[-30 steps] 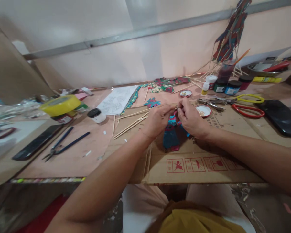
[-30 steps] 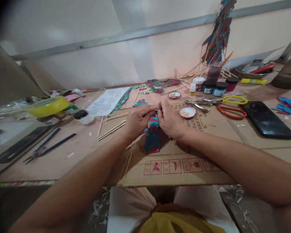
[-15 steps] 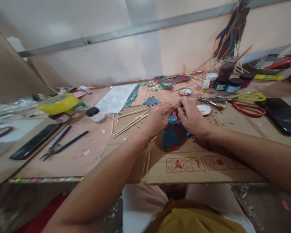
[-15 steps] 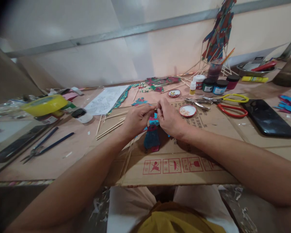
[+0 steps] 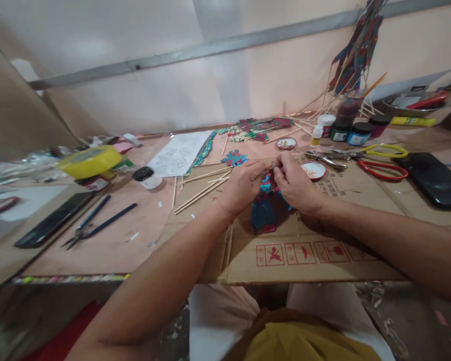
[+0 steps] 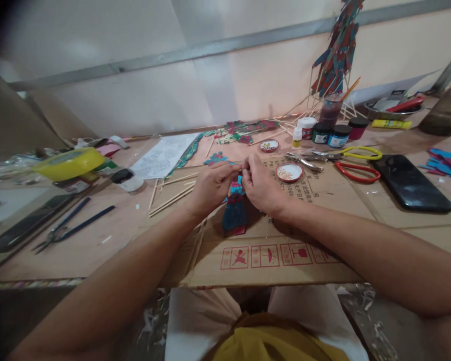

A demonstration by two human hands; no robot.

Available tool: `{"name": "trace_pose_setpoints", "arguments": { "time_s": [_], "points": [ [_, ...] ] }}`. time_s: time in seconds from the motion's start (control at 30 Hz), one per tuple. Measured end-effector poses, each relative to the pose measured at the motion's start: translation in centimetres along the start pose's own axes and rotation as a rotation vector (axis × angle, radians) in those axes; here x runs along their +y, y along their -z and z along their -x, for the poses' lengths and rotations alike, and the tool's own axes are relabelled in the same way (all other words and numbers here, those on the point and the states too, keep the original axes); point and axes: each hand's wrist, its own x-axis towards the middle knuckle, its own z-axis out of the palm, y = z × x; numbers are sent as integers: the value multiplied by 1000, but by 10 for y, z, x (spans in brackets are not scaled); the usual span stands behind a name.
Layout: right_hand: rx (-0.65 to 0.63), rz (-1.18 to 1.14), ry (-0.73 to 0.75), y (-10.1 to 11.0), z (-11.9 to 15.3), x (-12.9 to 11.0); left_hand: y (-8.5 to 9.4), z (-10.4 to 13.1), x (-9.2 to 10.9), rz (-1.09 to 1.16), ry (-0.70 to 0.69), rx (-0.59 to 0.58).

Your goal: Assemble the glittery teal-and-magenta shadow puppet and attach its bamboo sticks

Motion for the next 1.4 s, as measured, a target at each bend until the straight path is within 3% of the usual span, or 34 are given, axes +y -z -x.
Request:
{"name": "trace_pose_setpoints", "arguments": {
  "time_s": [0.33, 0.83, 1.17, 1.4],
  "points": [
    [-49, 39, 32, 4, -2, 2, -1, 0, -5, 43, 10, 10],
    [17, -56, -31, -6, -1, 0, -1, 0, -3, -22, -14, 25],
    [-15, 41, 14, 2, -4, 4, 7, -4, 0, -64, -2, -90],
    [-21, 37, 2, 1, -1, 1, 4, -3, -3, -50, -16, -55]
  ]
}}
